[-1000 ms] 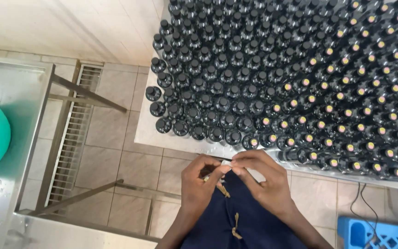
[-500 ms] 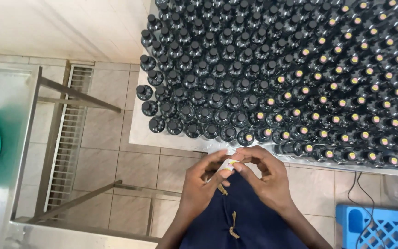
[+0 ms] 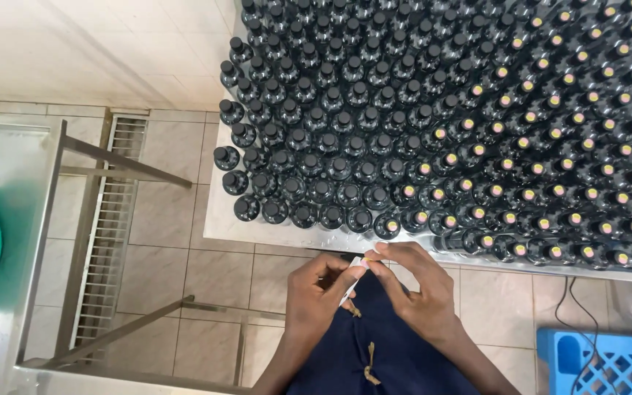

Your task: Manually applying small circular labels to the caps of a large quantity of black bottles arranged on a metal table.

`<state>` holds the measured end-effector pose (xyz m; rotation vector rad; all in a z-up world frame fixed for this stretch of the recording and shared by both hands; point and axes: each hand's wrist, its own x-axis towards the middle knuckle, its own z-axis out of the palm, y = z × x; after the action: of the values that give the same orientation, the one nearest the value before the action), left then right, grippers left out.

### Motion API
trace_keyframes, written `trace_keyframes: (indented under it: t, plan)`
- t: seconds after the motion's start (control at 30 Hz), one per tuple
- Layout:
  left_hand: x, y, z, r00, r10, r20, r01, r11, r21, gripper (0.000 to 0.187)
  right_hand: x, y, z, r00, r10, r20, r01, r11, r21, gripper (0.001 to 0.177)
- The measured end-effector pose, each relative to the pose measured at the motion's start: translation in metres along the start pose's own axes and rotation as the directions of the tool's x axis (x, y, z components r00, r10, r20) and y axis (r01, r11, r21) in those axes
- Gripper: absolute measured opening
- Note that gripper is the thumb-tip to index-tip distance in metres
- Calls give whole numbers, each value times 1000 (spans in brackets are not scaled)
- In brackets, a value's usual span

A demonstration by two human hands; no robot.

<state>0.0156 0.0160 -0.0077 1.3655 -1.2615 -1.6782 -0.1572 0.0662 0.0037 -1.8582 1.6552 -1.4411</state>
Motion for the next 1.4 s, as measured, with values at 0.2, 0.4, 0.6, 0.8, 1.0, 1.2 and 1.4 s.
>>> trace_keyframes:
  t: [0.2, 0.4, 0.6, 0.8, 1.0, 1.2, 1.4]
  plan:
    - [4, -16, -1, 996, 80, -39, -73, 984, 163, 39, -16, 11, 0, 978, 206, 40, -205, 893, 400, 50]
    - [4, -15, -2, 991, 129, 22, -131, 986, 106, 47, -14, 10, -4, 926, 338, 166, -375, 789, 486, 66]
    - [2, 9, 4, 988, 2, 155, -1, 1000, -4, 57, -13, 20, -3, 957, 276, 85, -285, 860, 423, 62]
    - [8, 2, 5, 992, 24, 123, -30, 998, 48, 21, -10, 22, -3, 974, 218, 57, -225, 941, 253, 59]
    - [8, -6, 8, 985, 136, 110, -155, 971, 180, 11, -13, 22, -2, 996, 94, -3, -92, 982, 163, 49]
    - [10, -9, 8, 990, 111, 90, -128, 971, 203, 31, -16, 24, -2, 981, 186, -50, -154, 915, 374, 48]
    - [9, -4, 10, 982, 152, 108, -171, 967, 191, 33, -15, 22, -7, 960, 274, 53, -261, 820, 509, 55]
